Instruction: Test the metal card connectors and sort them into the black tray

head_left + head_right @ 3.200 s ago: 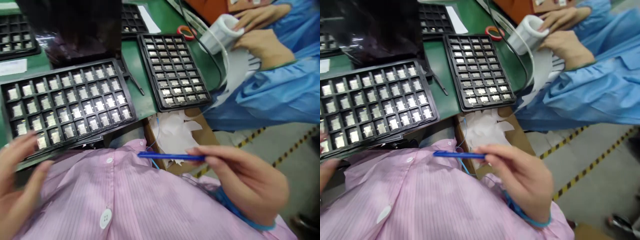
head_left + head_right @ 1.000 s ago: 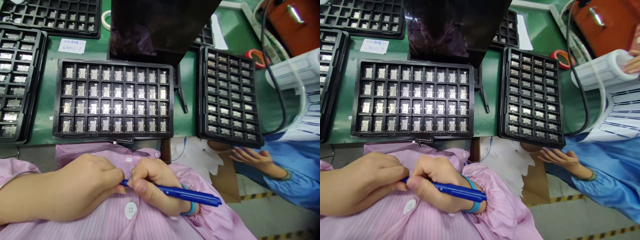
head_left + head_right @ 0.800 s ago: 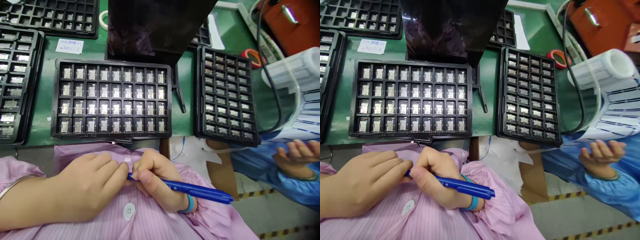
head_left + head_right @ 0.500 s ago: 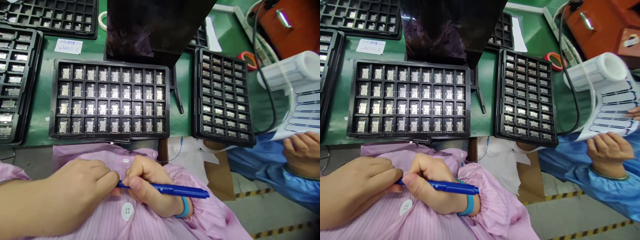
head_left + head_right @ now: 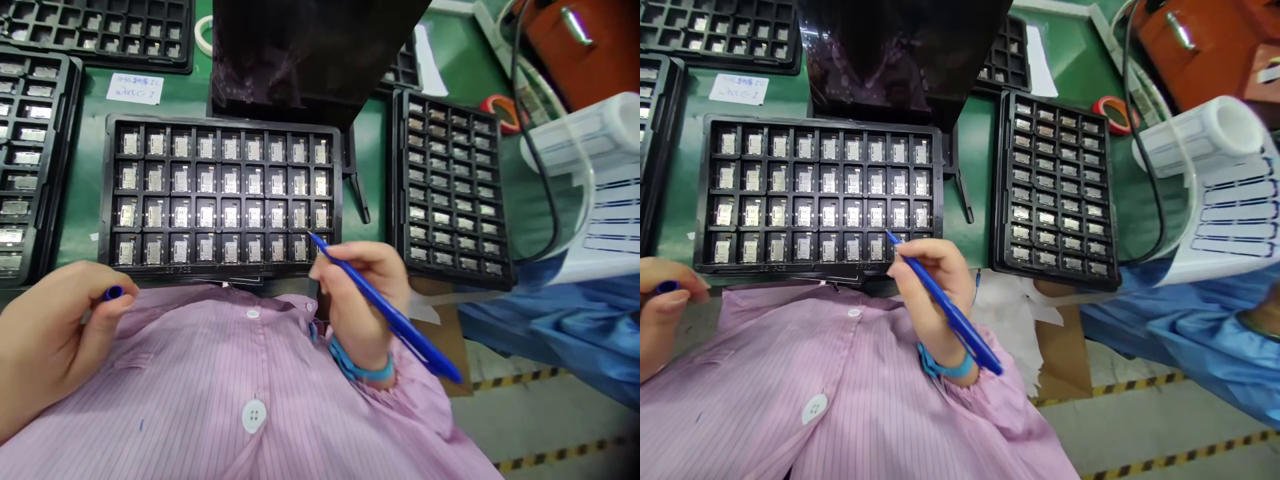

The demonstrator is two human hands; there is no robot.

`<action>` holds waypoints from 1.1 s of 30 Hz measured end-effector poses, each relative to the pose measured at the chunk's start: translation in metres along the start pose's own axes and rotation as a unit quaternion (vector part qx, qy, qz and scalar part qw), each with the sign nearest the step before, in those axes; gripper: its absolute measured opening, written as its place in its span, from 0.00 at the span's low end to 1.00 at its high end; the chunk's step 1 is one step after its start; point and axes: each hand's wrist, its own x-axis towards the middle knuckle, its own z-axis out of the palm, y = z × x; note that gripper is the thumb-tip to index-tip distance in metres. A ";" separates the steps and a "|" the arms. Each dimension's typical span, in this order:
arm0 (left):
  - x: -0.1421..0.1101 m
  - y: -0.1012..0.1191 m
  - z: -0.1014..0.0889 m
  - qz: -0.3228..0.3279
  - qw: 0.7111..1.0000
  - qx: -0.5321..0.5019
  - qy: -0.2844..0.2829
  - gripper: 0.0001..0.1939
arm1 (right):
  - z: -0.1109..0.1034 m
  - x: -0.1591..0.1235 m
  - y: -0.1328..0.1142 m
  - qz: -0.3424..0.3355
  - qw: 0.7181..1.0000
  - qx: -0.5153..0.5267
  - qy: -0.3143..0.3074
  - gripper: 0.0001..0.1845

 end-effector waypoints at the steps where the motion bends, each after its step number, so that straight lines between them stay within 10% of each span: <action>1: -0.001 -0.004 0.007 0.006 1.000 0.007 0.025 0.09 | 0.004 0.002 0.008 -0.003 0.999 -0.040 -0.005 0.06; 5: -0.009 -0.010 0.048 0.072 0.991 -0.002 0.111 0.05 | 0.018 0.005 0.032 -0.009 0.989 -0.143 -0.023 0.08; 12: -0.003 -0.005 0.095 0.208 0.977 -0.041 0.011 0.07 | 0.029 0.010 0.037 -0.075 0.960 -0.264 -0.045 0.04; 33: 0.002 -0.009 0.099 0.220 0.973 -0.059 0.043 0.06 | 0.006 0.010 0.044 -0.035 0.978 -0.204 0.008 0.06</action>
